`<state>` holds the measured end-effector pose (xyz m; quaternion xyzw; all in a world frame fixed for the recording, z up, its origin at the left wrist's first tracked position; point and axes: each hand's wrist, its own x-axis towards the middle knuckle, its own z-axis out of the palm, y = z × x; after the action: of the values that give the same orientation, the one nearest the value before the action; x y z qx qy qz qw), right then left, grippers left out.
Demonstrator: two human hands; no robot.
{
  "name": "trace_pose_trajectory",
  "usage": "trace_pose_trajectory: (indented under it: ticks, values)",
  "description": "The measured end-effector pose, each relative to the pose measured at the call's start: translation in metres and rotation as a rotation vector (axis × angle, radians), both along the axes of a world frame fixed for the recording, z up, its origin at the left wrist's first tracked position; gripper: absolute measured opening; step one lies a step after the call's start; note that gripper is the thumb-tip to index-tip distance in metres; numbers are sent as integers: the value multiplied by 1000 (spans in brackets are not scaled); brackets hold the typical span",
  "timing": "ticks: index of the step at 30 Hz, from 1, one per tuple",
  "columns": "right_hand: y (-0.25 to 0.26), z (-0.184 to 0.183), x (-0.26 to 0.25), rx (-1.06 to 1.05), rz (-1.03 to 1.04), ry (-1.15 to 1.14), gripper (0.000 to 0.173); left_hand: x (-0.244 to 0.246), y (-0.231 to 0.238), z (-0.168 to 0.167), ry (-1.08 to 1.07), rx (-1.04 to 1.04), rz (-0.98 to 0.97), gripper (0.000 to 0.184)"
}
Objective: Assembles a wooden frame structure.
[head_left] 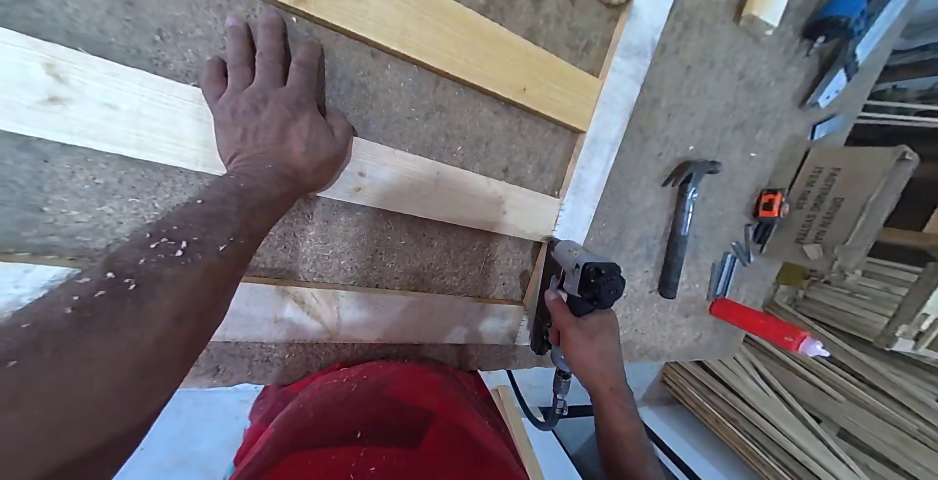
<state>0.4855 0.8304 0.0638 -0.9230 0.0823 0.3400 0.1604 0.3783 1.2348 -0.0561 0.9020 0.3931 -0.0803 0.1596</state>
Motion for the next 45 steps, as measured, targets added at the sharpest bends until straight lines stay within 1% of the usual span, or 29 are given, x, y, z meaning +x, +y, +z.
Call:
trace_pose_trajectory:
  ticks: [3,5,6,7,9,12,15,17,21,26,32,34,37,40,43,45]
  values:
    - [3,-1,0,-45,17,2,27,2,1,1,2,0,2,75]
    - [6,7,4,-51,20,44,31,-2,-2,2,-2,0,-1,75]
    - [7,15,10,3,0,74,33,-5,-4,4,-9,3,-11,74]
    - [11,23,23,98,-28,88,34,-6,-5,5,-22,11,-28,74]
    - [27,39,63,261,-67,72,33,1,1,2,-61,51,-33,74]
    - [56,55,124,345,-71,9,35,-5,-2,-3,-23,50,-17,74]
    - [94,45,184,400,-68,43,36,-3,-3,-2,-18,61,0,73]
    - [111,36,204,381,-81,107,40,-3,-3,-2,-23,65,2,72]
    - [127,21,216,365,-115,89,42,-4,-4,-4,-23,74,9,72]
    - [130,11,225,339,-129,84,45,-5,-4,-6,-5,66,8,73]
    - [139,10,230,301,-101,85,46,-6,-3,-6,8,56,10,73]
    - [141,11,230,292,-98,96,45,-7,-4,-7,1,51,14,74]
    - [142,13,224,285,-103,84,48,-7,-3,-6,-5,47,9,74]
    - [138,15,217,260,-102,89,48,-7,-3,-6,-5,56,2,74]
    - [131,15,212,248,-104,84,51,-6,-3,-6,-24,54,5,72]
    - [127,14,210,257,-97,97,49,-7,-3,-6,-38,55,-4,72]
